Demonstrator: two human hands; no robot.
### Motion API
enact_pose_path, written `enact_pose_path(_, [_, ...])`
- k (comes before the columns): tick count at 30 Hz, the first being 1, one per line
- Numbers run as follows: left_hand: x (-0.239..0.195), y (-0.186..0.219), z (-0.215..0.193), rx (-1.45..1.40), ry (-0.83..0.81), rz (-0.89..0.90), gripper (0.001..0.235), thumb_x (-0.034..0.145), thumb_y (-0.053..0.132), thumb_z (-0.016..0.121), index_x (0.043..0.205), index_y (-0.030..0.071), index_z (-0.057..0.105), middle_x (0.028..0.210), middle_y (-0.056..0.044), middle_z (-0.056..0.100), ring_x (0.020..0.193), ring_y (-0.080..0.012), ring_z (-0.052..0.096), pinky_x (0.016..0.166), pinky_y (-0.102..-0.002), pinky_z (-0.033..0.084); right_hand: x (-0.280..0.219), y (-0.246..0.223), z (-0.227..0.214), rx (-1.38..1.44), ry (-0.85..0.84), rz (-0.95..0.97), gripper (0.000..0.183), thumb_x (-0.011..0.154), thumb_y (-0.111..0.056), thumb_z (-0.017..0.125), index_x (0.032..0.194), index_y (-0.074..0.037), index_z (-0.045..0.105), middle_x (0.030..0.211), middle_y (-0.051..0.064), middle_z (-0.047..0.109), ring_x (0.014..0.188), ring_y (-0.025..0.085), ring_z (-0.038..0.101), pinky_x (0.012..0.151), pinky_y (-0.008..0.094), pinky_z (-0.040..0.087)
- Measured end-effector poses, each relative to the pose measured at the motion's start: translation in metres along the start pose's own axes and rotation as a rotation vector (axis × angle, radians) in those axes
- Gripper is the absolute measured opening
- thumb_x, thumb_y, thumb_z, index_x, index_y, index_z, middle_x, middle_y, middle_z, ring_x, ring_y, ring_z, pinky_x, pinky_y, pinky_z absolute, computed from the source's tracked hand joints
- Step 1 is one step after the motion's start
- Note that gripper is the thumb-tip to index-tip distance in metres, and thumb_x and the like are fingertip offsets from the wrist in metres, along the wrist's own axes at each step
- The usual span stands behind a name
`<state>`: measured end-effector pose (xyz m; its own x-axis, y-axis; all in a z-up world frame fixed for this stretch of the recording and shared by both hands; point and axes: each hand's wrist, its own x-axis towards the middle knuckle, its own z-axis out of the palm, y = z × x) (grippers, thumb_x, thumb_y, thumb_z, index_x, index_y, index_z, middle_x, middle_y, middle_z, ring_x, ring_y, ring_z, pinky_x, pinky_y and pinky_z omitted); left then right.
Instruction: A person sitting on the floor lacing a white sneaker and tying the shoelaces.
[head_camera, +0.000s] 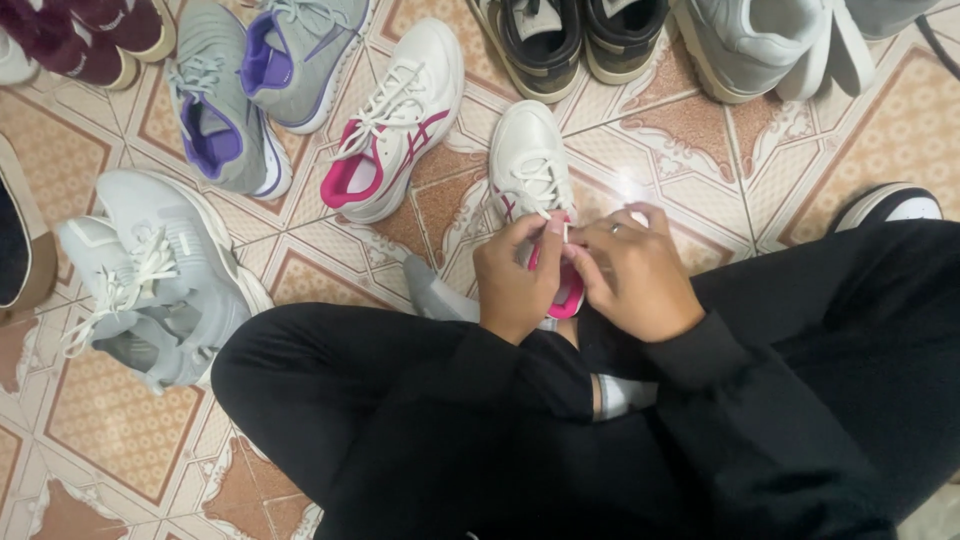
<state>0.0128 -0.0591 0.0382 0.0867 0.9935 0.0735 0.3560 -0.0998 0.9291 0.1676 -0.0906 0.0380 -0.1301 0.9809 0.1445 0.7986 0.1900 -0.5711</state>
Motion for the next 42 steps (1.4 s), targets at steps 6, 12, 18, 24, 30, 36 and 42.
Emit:
enact_pose_path(6, [0.001,0.006,-0.003,0.009,-0.003,-0.037,0.011,0.096,0.015,0.072,0.095,0.004,0.073,0.079,-0.013,0.077,0.086,-0.0364,0.077,0.078,-0.043,0.060,0.002,0.003,0.012,0.358,-0.007,0.239,0.007,0.091,-0.014,0.078,0.096,-0.016,0.081,0.076,0.009,0.076,0.070,0.031,0.072,0.072,0.042,0.057])
enact_pose_path(12, [0.001,0.006,-0.007,0.036,0.000,-0.041,0.016,0.098,0.020,0.071,0.092,0.005,0.073,0.078,-0.015,0.076,0.085,-0.0369,0.077,0.076,-0.044,0.060,0.006,0.005,0.023,0.334,0.114,0.310,0.020,0.087,-0.015,0.084,0.101,-0.011,0.071,0.071,0.008,0.074,0.065,0.028,0.073,0.061,0.037,0.059])
enact_pose_path(18, [-0.001,0.004,-0.005,0.056,-0.013,-0.077,0.014,0.098,0.019,0.069,0.090,0.008,0.072,0.076,-0.010,0.076,0.086,-0.0353,0.077,0.078,-0.043,0.060,0.009,0.010,0.023,0.237,0.017,0.190,0.020,0.096,-0.012,0.069,0.114,-0.010,0.078,0.076,0.016,0.072,0.068,0.037,0.070,0.061,0.047,0.058])
enact_pose_path(24, [-0.003,0.004,-0.005,0.039,-0.041,-0.077,0.014,0.098,0.019,0.065,0.089,0.010,0.070,0.078,-0.008,0.077,0.086,-0.0348,0.077,0.079,-0.043,0.059,0.006,0.027,0.045,0.326,0.210,0.077,0.015,0.099,-0.025,0.073,0.109,-0.016,0.081,0.090,0.011,0.070,0.080,0.034,0.069,0.073,0.044,0.059])
enact_pose_path(30, [-0.004,0.005,-0.007,0.067,-0.059,-0.074,0.010,0.096,0.017,0.066,0.087,0.012,0.069,0.076,-0.006,0.077,0.084,-0.0326,0.077,0.078,-0.041,0.059,0.012,0.016,0.054,0.420,0.282,0.192,0.024,0.093,-0.005,0.072,0.111,-0.018,0.083,0.072,0.009,0.063,0.061,0.027,0.063,0.061,0.038,0.055])
enact_pose_path(36, [-0.009,-0.009,-0.003,0.156,-0.031,-0.120,0.012,0.095,0.021,0.067,0.094,0.010,0.072,0.083,-0.012,0.076,0.089,-0.0387,0.074,0.077,-0.046,0.060,0.010,0.003,0.056,0.708,0.300,0.480,0.021,0.094,-0.002,0.071,0.105,-0.016,0.080,0.074,0.007,0.065,0.065,0.013,0.054,0.063,0.030,0.050])
enact_pose_path(42, [-0.011,-0.014,-0.002,0.114,-0.045,-0.174,0.014,0.095,0.021,0.068,0.095,0.007,0.073,0.086,-0.014,0.073,0.091,-0.0397,0.075,0.079,-0.047,0.060,0.002,0.019,0.056,1.004,0.185,0.612,0.025,0.087,-0.001,0.075,0.111,-0.009,0.076,0.087,0.004,0.070,0.083,0.011,0.061,0.079,0.031,0.055])
